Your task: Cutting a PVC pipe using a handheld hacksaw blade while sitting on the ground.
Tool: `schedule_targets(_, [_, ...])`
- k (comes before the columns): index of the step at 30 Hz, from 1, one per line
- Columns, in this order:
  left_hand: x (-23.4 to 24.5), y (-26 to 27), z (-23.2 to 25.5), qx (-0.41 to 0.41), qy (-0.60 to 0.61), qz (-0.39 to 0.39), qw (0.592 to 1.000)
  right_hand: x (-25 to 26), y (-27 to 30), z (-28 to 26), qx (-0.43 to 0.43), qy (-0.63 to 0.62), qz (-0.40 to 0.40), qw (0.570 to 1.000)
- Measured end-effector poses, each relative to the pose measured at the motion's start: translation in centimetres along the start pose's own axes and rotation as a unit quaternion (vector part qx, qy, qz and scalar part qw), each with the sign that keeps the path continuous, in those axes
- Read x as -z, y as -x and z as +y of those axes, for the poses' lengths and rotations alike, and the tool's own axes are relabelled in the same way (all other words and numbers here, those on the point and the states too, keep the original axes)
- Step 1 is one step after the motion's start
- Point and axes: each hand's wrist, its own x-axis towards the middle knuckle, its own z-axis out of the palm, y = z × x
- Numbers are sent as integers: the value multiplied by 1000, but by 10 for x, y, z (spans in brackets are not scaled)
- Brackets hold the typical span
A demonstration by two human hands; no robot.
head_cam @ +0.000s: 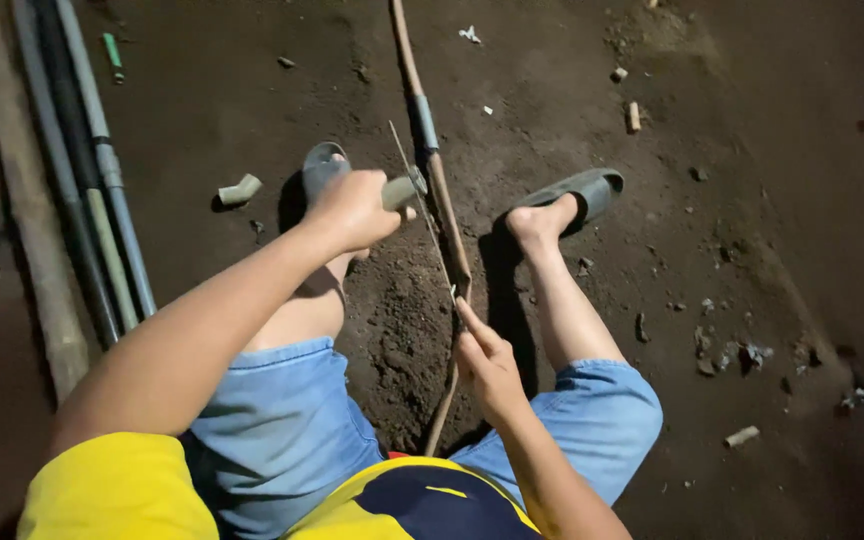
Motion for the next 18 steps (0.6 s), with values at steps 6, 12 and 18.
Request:
schedule_targets(6, [-3,-5,-5,2,1,24,1000,2,-4,-3,34,-9,-16,999])
schedule_targets(12, [8,9,-17,-43,130,-10,991,26,3,3,47,5,-32,998])
schedule_targets(18, [26,27,-6,-129,431,-105,887,52,-1,-6,79,53,-41,995])
